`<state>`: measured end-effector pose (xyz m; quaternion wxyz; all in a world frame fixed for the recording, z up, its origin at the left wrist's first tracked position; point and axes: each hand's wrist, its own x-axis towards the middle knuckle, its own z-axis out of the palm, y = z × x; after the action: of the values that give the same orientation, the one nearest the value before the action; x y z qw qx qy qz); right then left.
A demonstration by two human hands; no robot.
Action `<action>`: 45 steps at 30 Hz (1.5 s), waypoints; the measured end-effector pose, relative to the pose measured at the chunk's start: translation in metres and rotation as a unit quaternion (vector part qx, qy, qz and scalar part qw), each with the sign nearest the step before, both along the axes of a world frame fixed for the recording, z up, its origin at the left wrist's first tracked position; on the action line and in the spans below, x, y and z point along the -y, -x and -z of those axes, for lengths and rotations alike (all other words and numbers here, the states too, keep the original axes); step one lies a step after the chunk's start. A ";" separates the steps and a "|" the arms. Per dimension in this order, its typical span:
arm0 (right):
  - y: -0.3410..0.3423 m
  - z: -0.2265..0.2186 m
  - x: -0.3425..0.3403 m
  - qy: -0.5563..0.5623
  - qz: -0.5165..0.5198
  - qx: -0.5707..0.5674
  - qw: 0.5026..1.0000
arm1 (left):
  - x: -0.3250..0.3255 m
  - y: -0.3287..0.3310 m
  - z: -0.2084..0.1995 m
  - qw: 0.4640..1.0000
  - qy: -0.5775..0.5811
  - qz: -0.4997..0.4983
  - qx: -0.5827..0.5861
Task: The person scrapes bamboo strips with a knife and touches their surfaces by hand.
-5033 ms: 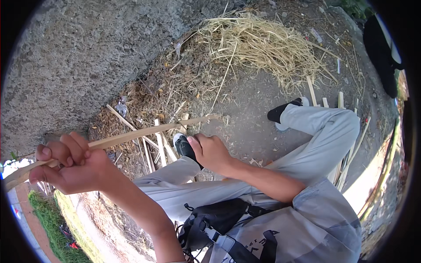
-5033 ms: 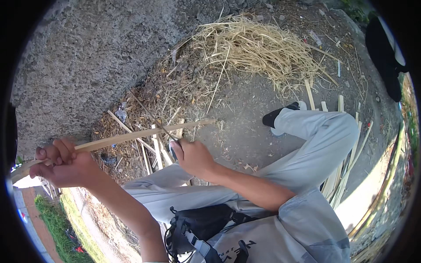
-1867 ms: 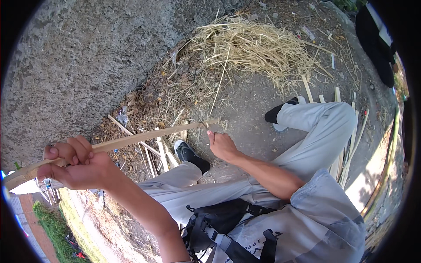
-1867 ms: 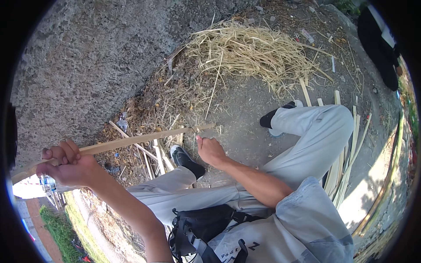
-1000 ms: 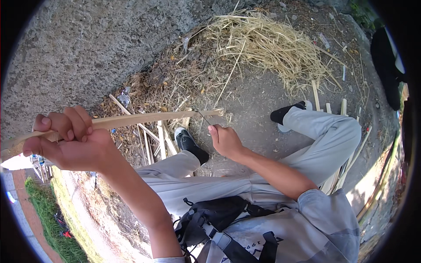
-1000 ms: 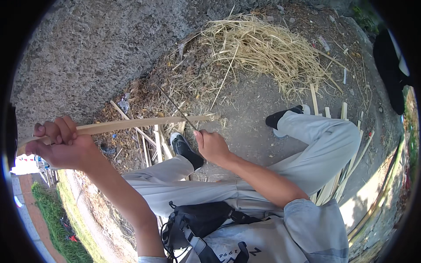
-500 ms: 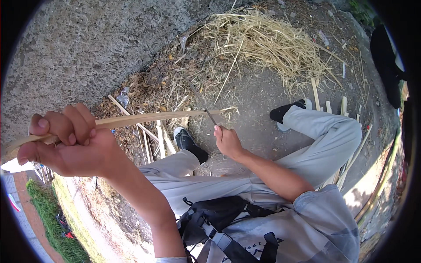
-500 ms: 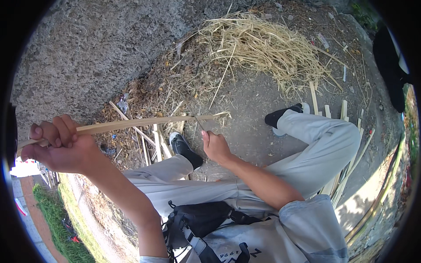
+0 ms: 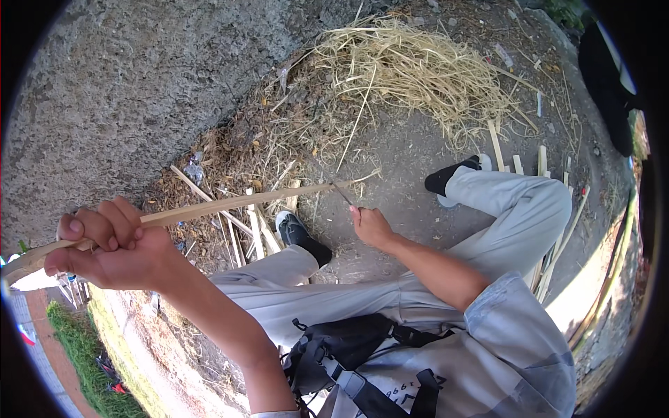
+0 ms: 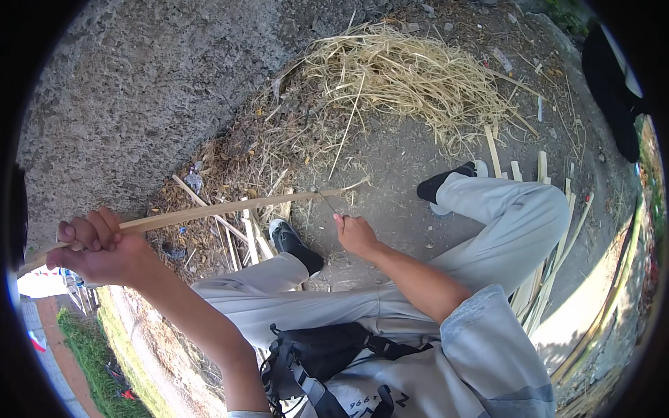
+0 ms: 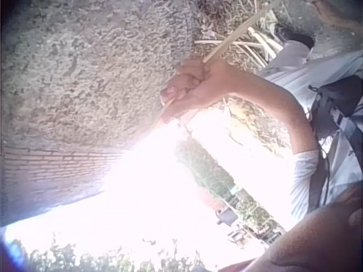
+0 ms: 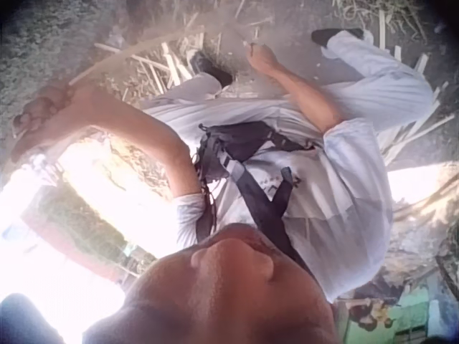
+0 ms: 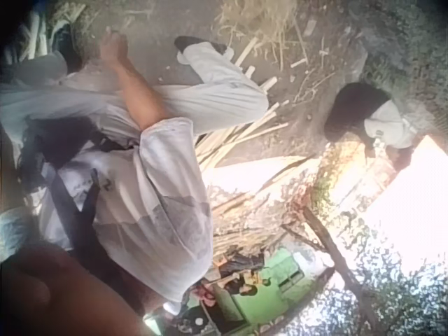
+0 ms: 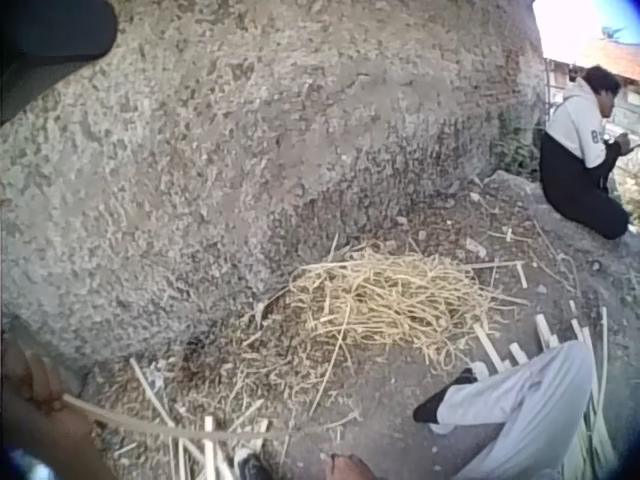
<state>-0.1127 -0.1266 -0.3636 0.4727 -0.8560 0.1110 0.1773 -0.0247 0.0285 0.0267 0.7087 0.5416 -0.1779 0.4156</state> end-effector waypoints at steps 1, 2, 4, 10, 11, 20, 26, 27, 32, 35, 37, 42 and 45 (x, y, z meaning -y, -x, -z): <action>0.003 0.017 0.012 0.004 0.015 -0.082 0.997 | -0.001 -0.003 -0.001 1.000 0.004 -0.001 0.004; 0.006 0.035 0.025 0.009 0.032 -0.161 0.986 | -0.001 -0.005 0.000 1.000 0.006 0.004 0.009; 0.012 0.061 0.033 0.040 0.027 -0.150 0.987 | -0.004 -0.008 0.005 1.000 0.023 0.010 -0.007; 0.002 0.018 0.005 0.059 0.040 -0.058 0.996 | -0.005 -0.008 0.003 1.000 0.009 0.012 0.003; 0.000 0.012 0.003 0.054 0.017 -0.051 0.997 | -0.005 -0.007 0.003 1.000 0.009 0.012 0.003; -0.013 -0.119 -0.039 -0.142 0.030 0.160 0.976 | -0.046 -0.010 0.008 0.972 0.006 0.234 0.030; -0.013 -0.053 -0.020 -0.034 0.068 0.112 0.991 | -0.031 0.004 0.008 0.944 -0.012 0.324 0.057; -0.017 -0.043 -0.012 -0.033 0.074 0.059 0.995 | -0.024 0.002 0.010 0.931 -0.048 0.355 0.075; -0.020 -0.131 -0.025 -0.248 0.133 0.123 0.952 | 0.011 0.005 0.002 0.939 -0.023 0.339 0.058; -0.006 -0.191 -0.021 -0.311 0.096 0.168 0.931 | 0.004 0.002 0.008 0.943 -0.043 0.324 0.057; -0.002 -0.205 -0.018 -0.309 0.055 0.186 0.931 | -0.004 0.002 0.006 0.958 -0.023 0.284 0.044; 0.007 -0.183 -0.007 -0.186 0.069 0.194 0.961 | 0.011 0.003 0.007 0.981 -0.013 0.194 0.022; 0.014 -0.175 0.004 -0.128 0.078 0.155 0.976 | 0.032 -0.005 0.004 0.989 -0.022 0.148 0.009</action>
<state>-0.1269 -0.1307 -0.1884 0.6022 -0.7942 0.0794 0.0175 -0.0199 -0.0038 0.0231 0.7487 0.5210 -0.2718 0.3068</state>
